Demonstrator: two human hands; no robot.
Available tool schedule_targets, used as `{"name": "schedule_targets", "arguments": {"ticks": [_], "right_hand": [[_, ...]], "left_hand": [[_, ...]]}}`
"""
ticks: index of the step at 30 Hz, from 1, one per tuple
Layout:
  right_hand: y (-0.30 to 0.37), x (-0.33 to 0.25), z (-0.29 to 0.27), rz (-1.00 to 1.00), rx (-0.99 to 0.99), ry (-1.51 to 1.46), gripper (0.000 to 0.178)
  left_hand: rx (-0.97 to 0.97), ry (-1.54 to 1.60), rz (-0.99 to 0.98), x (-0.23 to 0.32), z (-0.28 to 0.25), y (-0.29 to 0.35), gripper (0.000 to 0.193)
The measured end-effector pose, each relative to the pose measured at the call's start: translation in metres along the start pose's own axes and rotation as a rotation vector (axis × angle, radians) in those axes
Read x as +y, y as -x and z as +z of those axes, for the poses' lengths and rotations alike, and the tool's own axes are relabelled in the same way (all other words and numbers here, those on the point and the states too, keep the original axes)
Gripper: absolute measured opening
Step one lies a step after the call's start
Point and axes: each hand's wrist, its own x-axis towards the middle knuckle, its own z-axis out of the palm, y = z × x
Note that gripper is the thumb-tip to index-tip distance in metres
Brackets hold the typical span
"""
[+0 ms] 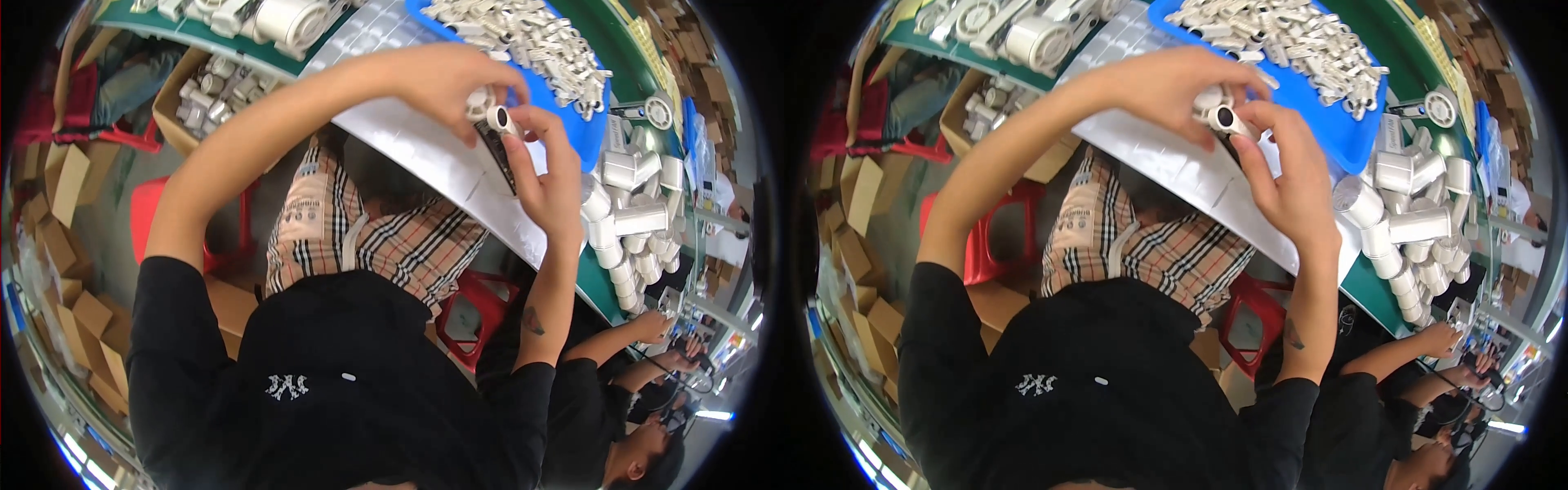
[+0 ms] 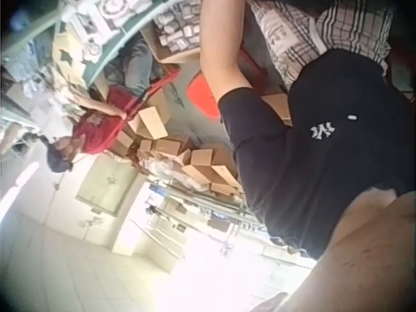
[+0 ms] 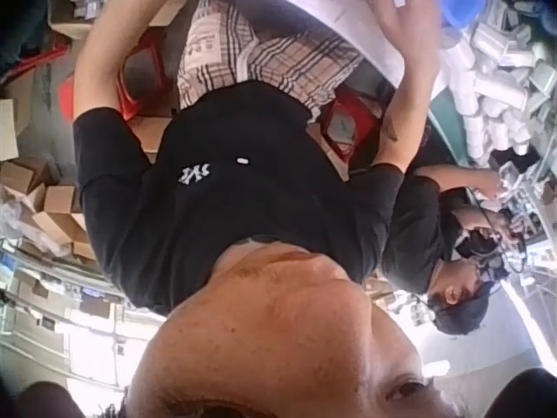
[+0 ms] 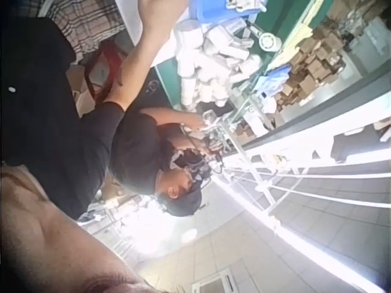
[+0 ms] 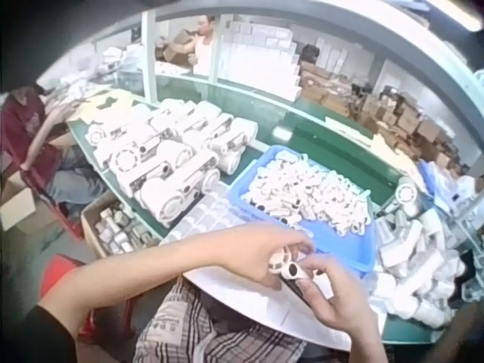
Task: The person assembles portable fans by attaching components to the fan bodies, peeling stickers from a sheet to apply onto the fan bases, and stacking the fans on the table.
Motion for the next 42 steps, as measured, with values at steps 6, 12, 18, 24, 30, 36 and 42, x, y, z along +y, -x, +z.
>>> {"name": "schedule_targets", "arguments": {"ticks": [6,12,18,24,30,36,42], "right_hand": [[-0.010,0.012,0.009,-0.085,-0.068,-0.004,0.025],[-0.008,0.028,0.022,-0.080,-0.010,-0.174,0.024],[-0.004,0.034,0.025,-0.033,0.017,-0.202,0.023],[-0.005,0.032,0.026,-0.017,0.015,-0.197,0.023],[0.008,0.028,0.024,0.044,0.247,-0.261,0.023],[0.015,0.011,0.002,0.138,0.193,0.033,0.019],[0.019,0.008,-0.001,0.133,0.045,-0.077,0.020]], "left_hand": [[-0.031,0.021,-0.042,0.000,-0.005,-0.005,0.074],[-0.055,0.053,-0.054,-0.003,-0.005,-0.008,0.071],[-0.055,0.041,-0.048,-0.004,-0.002,-0.008,0.068],[-0.052,0.034,-0.047,-0.003,-0.004,-0.007,0.068],[0.007,-0.005,-0.071,0.002,0.001,0.000,0.065],[0.245,-0.093,-0.053,0.005,0.019,0.014,0.046],[0.324,-0.113,-0.033,0.003,0.025,0.017,0.043]]}}
